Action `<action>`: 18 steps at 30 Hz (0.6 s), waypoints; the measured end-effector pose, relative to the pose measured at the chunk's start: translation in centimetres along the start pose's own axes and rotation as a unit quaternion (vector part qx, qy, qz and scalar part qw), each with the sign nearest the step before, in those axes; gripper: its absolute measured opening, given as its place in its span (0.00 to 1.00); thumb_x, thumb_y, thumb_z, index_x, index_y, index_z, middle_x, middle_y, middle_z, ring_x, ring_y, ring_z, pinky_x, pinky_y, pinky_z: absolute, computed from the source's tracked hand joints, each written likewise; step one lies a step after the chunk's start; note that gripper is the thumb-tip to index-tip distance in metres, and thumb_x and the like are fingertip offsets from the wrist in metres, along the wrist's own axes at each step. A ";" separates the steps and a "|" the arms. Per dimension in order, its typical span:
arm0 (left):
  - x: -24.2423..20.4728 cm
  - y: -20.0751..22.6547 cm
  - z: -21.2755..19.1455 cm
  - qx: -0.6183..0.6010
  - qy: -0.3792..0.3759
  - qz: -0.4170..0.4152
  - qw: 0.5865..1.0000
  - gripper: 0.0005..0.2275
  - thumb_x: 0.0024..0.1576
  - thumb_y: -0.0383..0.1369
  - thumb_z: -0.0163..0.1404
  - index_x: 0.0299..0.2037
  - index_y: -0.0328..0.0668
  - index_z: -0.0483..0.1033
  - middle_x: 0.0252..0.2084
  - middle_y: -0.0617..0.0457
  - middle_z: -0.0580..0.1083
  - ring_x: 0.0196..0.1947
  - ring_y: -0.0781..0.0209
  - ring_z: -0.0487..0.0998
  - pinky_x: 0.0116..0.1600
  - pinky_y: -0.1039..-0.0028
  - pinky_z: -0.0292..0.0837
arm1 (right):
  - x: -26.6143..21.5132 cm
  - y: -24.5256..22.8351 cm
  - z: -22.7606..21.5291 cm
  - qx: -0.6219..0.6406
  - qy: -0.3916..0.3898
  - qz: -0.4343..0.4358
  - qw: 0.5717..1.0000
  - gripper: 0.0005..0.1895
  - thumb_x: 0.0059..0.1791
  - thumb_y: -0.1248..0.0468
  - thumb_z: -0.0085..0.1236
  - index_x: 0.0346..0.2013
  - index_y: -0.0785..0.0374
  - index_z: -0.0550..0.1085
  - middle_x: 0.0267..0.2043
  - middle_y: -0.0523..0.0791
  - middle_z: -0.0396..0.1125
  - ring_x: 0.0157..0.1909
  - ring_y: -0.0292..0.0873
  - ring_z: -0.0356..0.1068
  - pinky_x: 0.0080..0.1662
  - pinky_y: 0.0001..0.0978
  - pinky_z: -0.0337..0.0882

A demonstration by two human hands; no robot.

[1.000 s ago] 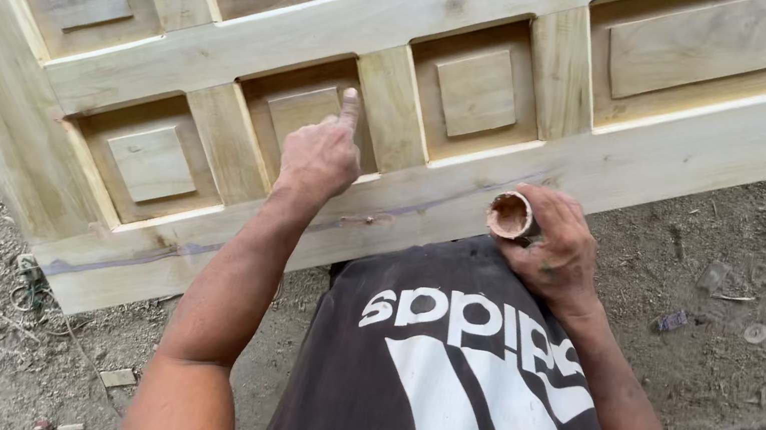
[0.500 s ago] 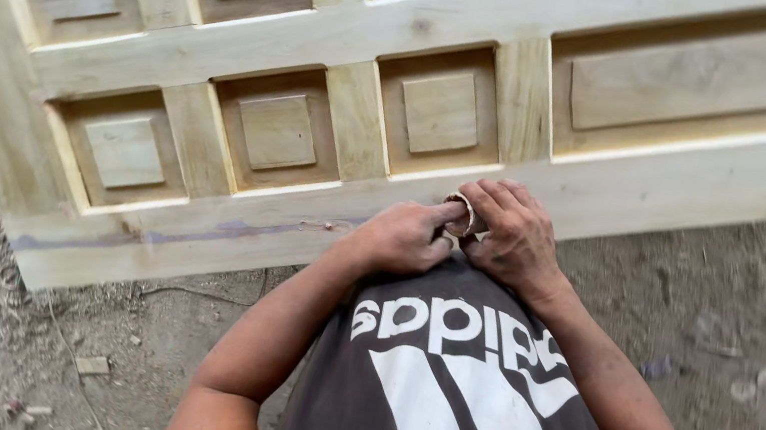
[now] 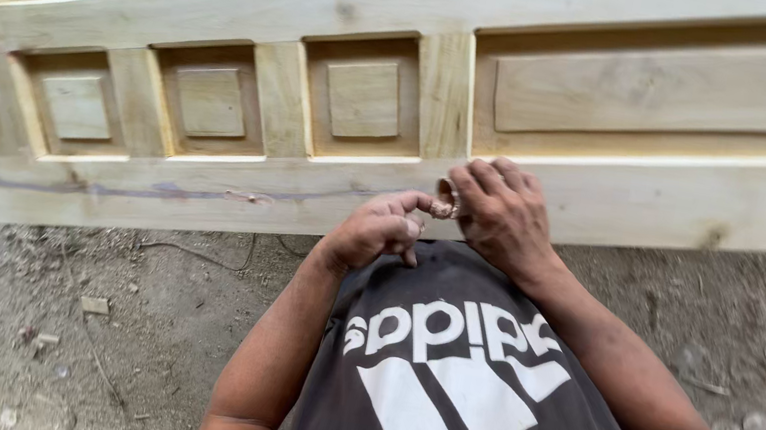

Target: The person applies wood glue to the edges and recessed panels of a wooden door using a small cylindrical applicator. The person moves along the door, systematically applying glue to various sections.

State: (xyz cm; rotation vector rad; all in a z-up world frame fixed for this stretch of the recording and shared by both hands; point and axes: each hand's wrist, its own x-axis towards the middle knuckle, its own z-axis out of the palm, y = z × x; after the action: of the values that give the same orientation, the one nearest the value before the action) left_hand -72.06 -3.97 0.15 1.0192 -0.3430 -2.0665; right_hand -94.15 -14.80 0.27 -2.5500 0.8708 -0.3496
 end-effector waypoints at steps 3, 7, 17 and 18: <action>0.2 1.3 -2.6 0.103 0.202 0.052 0.973 0.25 0.55 0.28 0.45 0.65 0.26 0.63 0.24 0.61 0.69 0.21 0.71 0.70 0.29 0.78 0.74 | -0.9 2.6 -0.4 -0.002 0.000 0.044 0.999 0.25 0.47 0.59 0.67 0.57 0.62 0.73 0.56 0.52 0.72 0.56 0.54 0.71 0.57 0.52 0.72; 1.7 4.1 -6.0 0.494 0.388 0.164 0.761 0.33 0.59 0.29 0.45 0.76 0.26 0.50 0.50 0.44 0.76 0.38 0.65 0.78 0.48 0.71 0.78 | -3.4 4.8 -1.5 -0.008 0.005 0.100 0.995 0.30 0.42 0.59 0.71 0.57 0.60 0.75 0.55 0.51 0.73 0.56 0.54 0.72 0.57 0.49 0.73; 3.6 3.6 -6.0 0.502 0.437 -0.083 0.741 0.33 0.55 0.32 0.42 0.75 0.44 0.50 0.68 0.44 0.66 0.48 0.48 0.81 0.57 0.65 0.75 | -6.2 5.6 -2.7 0.031 0.004 0.181 0.983 0.30 0.40 0.60 0.73 0.55 0.58 0.75 0.52 0.48 0.74 0.56 0.52 0.71 0.54 0.44 0.74; 3.6 4.0 -6.2 0.525 0.448 -0.028 0.723 0.33 0.54 0.31 0.43 0.74 0.42 0.50 0.67 0.41 0.68 0.51 0.46 0.80 0.59 0.63 0.72 | -6.0 5.7 -2.8 0.037 0.005 0.187 0.982 0.29 0.41 0.60 0.73 0.55 0.58 0.75 0.51 0.48 0.74 0.55 0.52 0.71 0.53 0.44 0.74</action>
State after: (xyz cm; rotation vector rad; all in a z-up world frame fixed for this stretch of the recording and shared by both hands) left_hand -66.53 -8.68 -3.68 2.5443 -0.9914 -1.0257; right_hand -102.78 -15.91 -0.53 -2.2562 1.2858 -0.2703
